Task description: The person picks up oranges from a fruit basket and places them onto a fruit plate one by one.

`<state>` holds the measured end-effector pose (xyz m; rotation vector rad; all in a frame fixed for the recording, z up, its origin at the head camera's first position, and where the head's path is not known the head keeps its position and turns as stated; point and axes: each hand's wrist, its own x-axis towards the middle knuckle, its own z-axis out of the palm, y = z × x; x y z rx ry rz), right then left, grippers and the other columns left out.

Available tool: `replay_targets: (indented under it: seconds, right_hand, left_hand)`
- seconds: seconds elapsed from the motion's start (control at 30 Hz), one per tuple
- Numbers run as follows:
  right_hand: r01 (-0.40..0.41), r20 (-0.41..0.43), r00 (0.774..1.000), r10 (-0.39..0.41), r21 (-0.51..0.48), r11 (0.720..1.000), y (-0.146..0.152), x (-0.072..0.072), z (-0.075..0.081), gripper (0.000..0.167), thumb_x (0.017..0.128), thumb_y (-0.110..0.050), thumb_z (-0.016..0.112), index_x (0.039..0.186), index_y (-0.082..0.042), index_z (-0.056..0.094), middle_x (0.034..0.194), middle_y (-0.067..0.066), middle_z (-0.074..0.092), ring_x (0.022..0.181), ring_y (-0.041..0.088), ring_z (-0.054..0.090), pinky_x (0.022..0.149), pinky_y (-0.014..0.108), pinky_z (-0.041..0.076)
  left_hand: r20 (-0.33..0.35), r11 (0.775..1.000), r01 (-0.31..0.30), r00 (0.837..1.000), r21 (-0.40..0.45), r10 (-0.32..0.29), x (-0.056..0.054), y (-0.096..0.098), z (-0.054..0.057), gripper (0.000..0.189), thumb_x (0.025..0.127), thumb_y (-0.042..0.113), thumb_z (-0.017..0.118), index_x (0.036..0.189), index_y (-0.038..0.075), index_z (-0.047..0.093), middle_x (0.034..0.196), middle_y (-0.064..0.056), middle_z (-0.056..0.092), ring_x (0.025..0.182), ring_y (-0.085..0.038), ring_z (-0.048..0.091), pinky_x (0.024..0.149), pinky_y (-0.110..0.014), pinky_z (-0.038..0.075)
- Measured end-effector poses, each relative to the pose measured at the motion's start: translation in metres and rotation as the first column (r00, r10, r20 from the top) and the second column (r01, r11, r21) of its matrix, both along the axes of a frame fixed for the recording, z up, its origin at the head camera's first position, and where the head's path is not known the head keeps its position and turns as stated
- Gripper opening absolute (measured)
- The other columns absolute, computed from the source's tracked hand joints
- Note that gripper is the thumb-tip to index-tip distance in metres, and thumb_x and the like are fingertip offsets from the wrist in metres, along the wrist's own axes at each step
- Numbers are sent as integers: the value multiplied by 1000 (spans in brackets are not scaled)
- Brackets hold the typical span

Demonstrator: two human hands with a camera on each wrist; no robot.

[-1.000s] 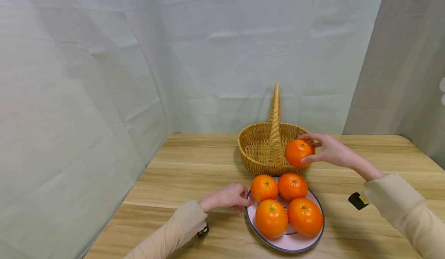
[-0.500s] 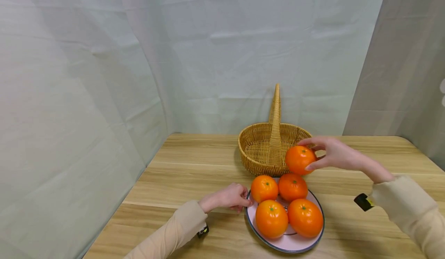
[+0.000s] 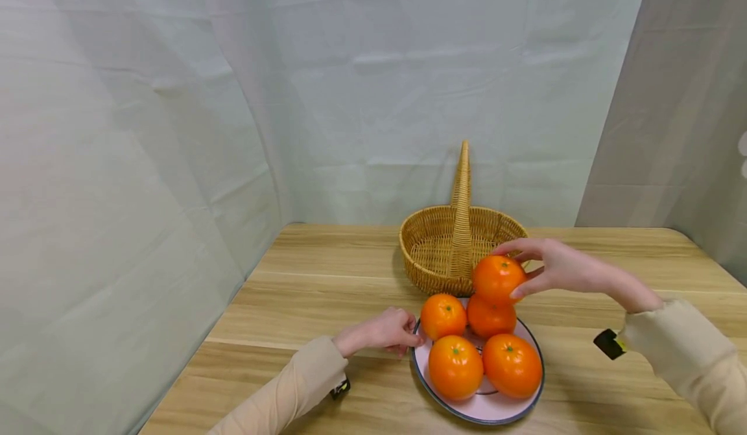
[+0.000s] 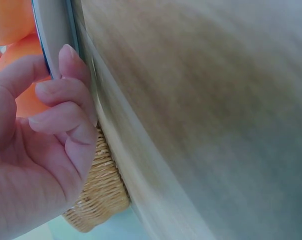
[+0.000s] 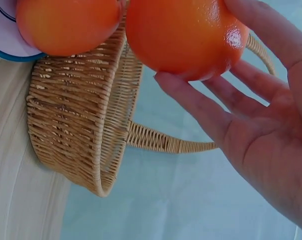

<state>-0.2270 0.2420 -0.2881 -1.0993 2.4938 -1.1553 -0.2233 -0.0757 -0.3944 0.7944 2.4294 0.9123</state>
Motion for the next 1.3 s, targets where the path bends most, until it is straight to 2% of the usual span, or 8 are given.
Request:
replay_targets:
  seconds: [0.4, 0.8, 1.0, 1.3]
  right_hand:
    - [-53, 3, 999, 53, 16, 998, -6, 4, -1, 61, 74, -25, 76, 125, -7, 48, 122, 10, 48, 104, 30, 48, 77, 30, 47]
    - [-160, 41, 986, 160, 6, 987, -17, 7, -4, 58, 75, -21, 74, 126, -9, 48, 122, 7, 49, 105, 28, 50, 79, 33, 46]
    - [-171, 77, 982, 170, 2, 985, -22, 9, -7, 57, 76, -18, 74, 127, -11, 48, 123, 2, 49, 105, 23, 50, 80, 35, 46]
    - [-192, 78, 979, 190, 18, 981, -28, 9, -8, 56, 76, -20, 74, 126, -13, 49, 123, 0, 50, 106, 21, 50, 80, 35, 46]
  left_hand:
    - [2, 1000, 8, 1000, 2, -8, -1, 0, -1, 24, 83, 13, 64, 64, 8, 49, 48, -4, 55, 36, -9, 42, 36, -17, 31]
    - [2, 1000, 7, 1000, -3, -7, -2, -1, -1, 25, 83, 15, 65, 64, 8, 49, 46, -2, 54, 34, -8, 40, 36, -17, 29]
    - [5, 1000, 6, 1000, -2, -6, -2, -1, -1, 24, 83, 15, 64, 65, 8, 49, 47, -2, 54, 34, -8, 40, 36, -17, 29]
    - [6, 1000, 9, 1000, -6, -9, -2, -1, -1, 24, 84, 17, 64, 66, 8, 50, 48, -2, 55, 35, -8, 40, 36, -17, 30]
